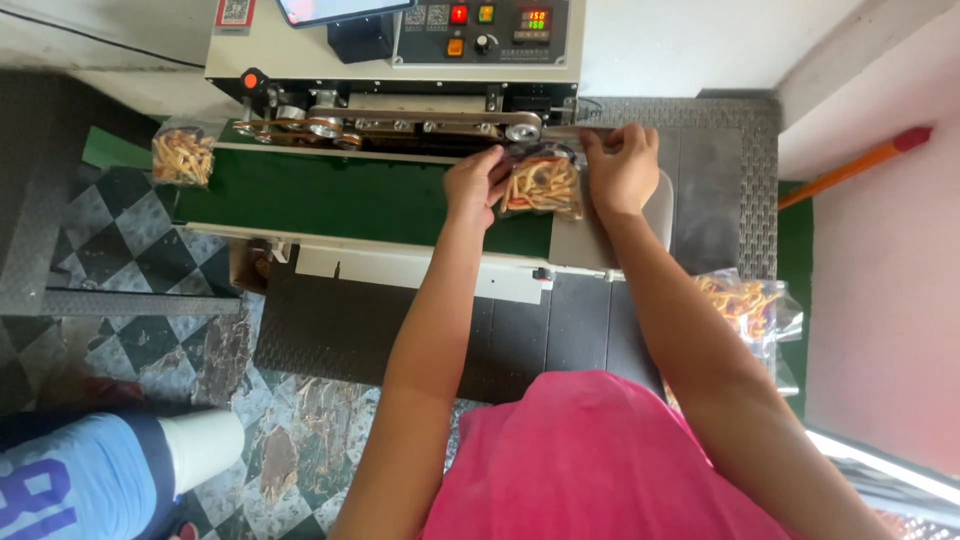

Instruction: Feeding plastic bags filled with snacks into a continuous band sealer machine to seal them for packaging.

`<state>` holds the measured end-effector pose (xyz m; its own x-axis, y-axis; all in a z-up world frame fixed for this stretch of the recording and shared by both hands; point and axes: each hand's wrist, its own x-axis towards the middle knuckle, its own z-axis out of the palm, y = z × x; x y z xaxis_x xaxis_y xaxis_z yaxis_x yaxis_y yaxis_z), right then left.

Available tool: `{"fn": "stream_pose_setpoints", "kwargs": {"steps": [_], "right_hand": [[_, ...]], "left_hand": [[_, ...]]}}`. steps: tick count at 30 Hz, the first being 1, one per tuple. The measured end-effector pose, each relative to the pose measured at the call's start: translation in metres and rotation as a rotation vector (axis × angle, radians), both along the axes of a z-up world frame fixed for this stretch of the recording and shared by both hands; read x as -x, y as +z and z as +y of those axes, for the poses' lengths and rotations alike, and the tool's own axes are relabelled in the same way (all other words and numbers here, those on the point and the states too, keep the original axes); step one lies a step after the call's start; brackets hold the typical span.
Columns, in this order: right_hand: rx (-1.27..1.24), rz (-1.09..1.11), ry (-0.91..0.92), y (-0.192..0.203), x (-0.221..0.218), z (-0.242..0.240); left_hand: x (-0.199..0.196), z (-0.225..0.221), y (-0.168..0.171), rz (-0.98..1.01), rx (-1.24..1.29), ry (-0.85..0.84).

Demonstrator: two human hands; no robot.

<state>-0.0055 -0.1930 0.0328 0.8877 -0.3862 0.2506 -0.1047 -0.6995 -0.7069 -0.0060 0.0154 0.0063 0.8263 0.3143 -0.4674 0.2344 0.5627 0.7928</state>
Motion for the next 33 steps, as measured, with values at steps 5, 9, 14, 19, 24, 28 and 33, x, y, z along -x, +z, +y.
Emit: {"fn": "stream_pose_setpoints", "kwargs": {"steps": [5, 9, 14, 19, 24, 28, 33], "right_hand": [[-0.018, 0.008, 0.184, -0.003, 0.028, -0.035], [0.196, 0.117, 0.217, 0.009, 0.144, -0.089], [0.307, 0.572, 0.140, -0.002, 0.278, -0.174], [0.105, 0.853, 0.127, -0.027, 0.316, -0.180], [0.386, 0.426, 0.144, -0.080, 0.327, -0.175], [0.568, 0.141, 0.356, 0.014, 0.308, -0.113], [0.465, -0.257, 0.862, 0.064, 0.274, -0.086]], "left_hand": [[0.044, 0.022, -0.005, -0.173, -0.053, 0.167], [0.120, 0.042, 0.023, -0.173, -0.280, 0.194], [0.203, 0.054, 0.029, -0.040, -0.471, 0.068], [0.228, 0.017, 0.000, 0.086, -0.495, -0.101], [0.233, -0.038, -0.028, -0.207, -0.661, -0.529], [0.233, -0.059, 0.005, -0.519, -0.842, -0.823], [0.216, -0.077, 0.025, -0.754, -0.921, -1.134]]}}
